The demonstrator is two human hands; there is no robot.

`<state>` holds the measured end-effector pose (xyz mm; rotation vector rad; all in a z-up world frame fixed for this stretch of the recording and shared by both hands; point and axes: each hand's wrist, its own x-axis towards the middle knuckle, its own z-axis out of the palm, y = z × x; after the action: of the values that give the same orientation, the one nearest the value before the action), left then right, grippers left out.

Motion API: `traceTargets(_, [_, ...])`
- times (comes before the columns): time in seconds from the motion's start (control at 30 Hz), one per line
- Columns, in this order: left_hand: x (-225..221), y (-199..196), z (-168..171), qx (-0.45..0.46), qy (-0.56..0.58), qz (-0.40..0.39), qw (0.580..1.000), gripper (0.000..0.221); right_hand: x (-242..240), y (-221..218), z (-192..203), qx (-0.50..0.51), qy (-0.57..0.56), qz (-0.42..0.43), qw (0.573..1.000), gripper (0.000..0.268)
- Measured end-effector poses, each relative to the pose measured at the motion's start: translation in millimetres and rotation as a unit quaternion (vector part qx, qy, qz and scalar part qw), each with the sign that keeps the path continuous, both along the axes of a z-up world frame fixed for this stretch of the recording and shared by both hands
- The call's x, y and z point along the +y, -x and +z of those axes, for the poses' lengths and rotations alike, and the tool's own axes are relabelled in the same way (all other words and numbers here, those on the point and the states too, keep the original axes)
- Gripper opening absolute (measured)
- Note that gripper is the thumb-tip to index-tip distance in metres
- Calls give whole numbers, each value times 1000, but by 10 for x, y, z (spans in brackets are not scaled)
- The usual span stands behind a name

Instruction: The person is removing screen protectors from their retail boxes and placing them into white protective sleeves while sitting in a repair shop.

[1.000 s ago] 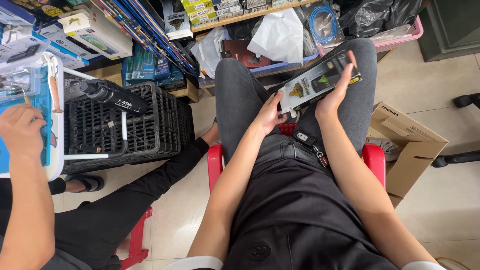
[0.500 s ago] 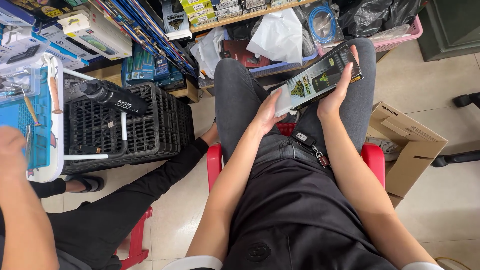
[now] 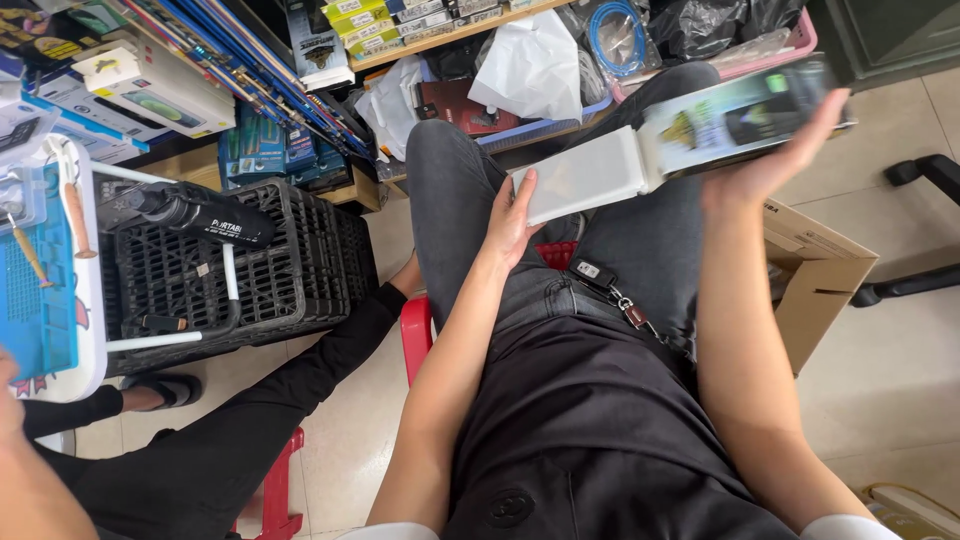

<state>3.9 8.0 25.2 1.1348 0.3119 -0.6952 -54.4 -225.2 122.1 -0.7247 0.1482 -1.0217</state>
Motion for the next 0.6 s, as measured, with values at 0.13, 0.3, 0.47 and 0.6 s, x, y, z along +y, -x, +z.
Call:
traceTargets(0.13, [7, -5, -39, -12, 11, -4, 1000, 69, -458, 217, 72, 25, -86, -17, 996, 45])
traceTargets(0.3, [23, 69, 69, -50, 45, -111, 992, 38, -963, 500, -92, 22, -267, -35, 963, 36])
traceTargets(0.47, [-5, 145, 170, -66, 7, -178, 982, 33, -1373, 814, -716, 44, -323, 5, 945, 44])
traceTargets(0.6, [-62, 165, 248, -40, -42, -179, 982, 32, -1708, 1282, -1574, 197, -320, 6, 927, 15])
